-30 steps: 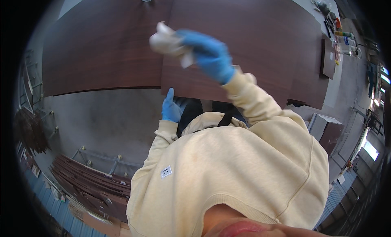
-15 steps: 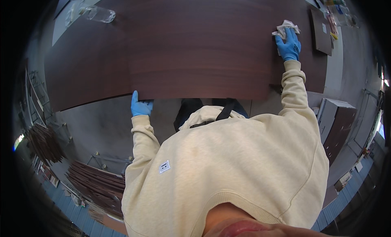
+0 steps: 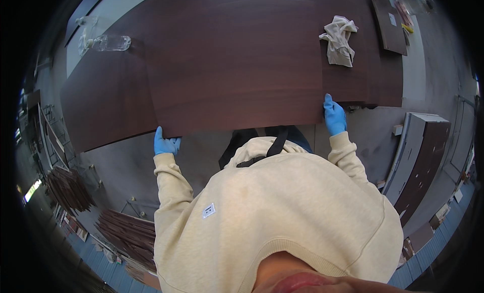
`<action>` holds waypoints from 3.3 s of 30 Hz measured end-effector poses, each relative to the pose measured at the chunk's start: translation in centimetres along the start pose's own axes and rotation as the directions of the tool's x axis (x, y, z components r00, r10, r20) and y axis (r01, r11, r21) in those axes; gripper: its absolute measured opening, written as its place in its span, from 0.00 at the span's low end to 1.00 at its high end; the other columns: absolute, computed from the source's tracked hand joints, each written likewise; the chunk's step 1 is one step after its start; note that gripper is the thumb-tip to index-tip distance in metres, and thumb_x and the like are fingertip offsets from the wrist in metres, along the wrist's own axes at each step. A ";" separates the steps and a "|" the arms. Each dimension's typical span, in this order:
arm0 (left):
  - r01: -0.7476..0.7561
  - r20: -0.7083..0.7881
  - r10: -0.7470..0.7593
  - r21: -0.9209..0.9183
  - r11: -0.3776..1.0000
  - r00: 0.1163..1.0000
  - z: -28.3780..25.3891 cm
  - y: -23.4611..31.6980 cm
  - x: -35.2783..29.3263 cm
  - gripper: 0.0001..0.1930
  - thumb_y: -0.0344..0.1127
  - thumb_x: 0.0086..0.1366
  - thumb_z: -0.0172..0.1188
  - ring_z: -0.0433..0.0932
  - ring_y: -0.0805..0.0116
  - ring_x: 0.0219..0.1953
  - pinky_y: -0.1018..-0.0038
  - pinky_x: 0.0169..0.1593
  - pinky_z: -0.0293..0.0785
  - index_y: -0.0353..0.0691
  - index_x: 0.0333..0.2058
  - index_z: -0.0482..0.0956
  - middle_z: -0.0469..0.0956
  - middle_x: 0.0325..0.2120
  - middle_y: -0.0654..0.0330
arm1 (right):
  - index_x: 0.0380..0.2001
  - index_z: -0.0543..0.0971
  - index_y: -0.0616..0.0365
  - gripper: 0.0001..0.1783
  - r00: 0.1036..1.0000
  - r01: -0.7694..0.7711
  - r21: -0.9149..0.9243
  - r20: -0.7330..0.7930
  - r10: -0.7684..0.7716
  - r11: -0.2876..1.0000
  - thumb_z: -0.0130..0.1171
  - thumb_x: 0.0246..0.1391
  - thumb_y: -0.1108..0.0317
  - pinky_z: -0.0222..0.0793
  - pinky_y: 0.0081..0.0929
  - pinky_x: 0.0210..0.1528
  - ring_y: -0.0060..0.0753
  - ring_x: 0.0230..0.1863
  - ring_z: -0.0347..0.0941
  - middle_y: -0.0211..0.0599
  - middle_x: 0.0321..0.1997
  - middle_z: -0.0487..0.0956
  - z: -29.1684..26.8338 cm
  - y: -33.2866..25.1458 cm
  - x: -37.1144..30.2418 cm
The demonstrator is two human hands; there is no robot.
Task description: The person wipes the surface of a brown wood panel with a cloth, then flips it over and wipes the other side. They handle a pair of glasses and a small white tool, applying the tool to the panel edge.
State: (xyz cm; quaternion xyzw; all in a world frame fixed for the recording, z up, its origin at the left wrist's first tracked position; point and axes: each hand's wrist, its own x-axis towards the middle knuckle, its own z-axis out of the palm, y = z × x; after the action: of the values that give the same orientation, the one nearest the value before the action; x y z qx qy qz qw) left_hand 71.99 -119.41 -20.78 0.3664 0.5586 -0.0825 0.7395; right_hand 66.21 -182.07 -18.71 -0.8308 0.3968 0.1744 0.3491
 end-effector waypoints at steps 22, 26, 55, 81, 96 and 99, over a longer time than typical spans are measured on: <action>-0.320 0.311 0.107 0.798 0.510 0.944 15.9 13.2 7.5 0.47 0.71 0.69 0.60 0.73 0.57 0.67 0.63 0.72 0.64 0.32 0.68 0.72 0.74 0.67 0.50 | 0.55 0.83 0.71 0.40 0.898 -0.012 0.151 0.437 -0.056 0.988 0.53 0.72 0.36 0.70 0.29 0.61 0.26 0.53 0.76 0.35 0.52 0.84 -6.1 -3.8 3.9; -0.332 0.242 0.271 0.872 0.361 0.932 15.4 13.6 10.3 0.48 0.75 0.66 0.60 0.78 0.60 0.56 0.65 0.62 0.73 0.30 0.62 0.78 0.81 0.57 0.52 | 0.70 0.72 0.65 0.36 0.869 -0.078 0.517 0.455 -0.196 0.852 0.53 0.75 0.45 0.62 0.26 0.71 0.25 0.65 0.71 0.34 0.69 0.76 -6.4 -7.0 6.7; -0.884 0.496 0.778 -0.043 0.465 0.385 25.1 22.7 -13.0 0.37 0.64 0.73 0.49 0.55 0.51 0.78 0.43 0.78 0.47 0.47 0.72 0.68 0.63 0.75 0.54 | 0.60 0.80 0.53 0.20 0.656 0.589 -0.257 -0.401 -0.639 0.766 0.60 0.66 0.64 0.73 0.42 0.62 0.52 0.61 0.76 0.48 0.61 0.80 -16.2 -26.9 7.5; -0.582 0.501 0.296 0.689 0.432 0.813 15.1 15.0 -2.7 0.29 0.40 0.67 0.70 0.77 0.65 0.55 0.68 0.61 0.71 0.37 0.65 0.75 0.81 0.54 0.62 | 0.79 0.58 0.64 0.48 0.718 0.370 0.755 0.137 -0.682 0.541 0.58 0.54 0.85 0.48 0.29 0.82 0.37 0.84 0.51 0.43 0.83 0.58 -8.9 -16.7 10.8; -0.663 0.484 0.482 0.671 0.332 0.731 11.8 11.5 6.9 0.34 0.37 0.64 0.76 0.77 0.62 0.59 0.65 0.66 0.70 0.32 0.65 0.75 0.80 0.59 0.57 | 0.79 0.58 0.64 0.51 0.804 0.255 0.753 0.183 -0.566 0.606 0.57 0.48 0.85 0.52 0.27 0.80 0.36 0.83 0.53 0.43 0.83 0.59 -1.0 -14.6 12.3; -0.671 0.492 0.491 0.675 0.307 0.719 11.4 11.5 8.3 0.36 0.37 0.63 0.76 0.77 0.62 0.59 0.65 0.67 0.70 0.31 0.67 0.73 0.79 0.60 0.56 | 0.79 0.58 0.61 0.51 0.815 0.305 0.662 0.191 -0.547 0.685 0.57 0.49 0.84 0.55 0.27 0.78 0.35 0.81 0.57 0.42 0.82 0.61 -1.0 -14.9 11.8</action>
State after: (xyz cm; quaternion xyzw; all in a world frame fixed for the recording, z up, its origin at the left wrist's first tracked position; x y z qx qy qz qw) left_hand 89.79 -115.99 -21.70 0.8317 0.2054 -0.0935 0.5074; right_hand 85.23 -182.61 -18.11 -0.6957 0.1484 0.1055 0.6949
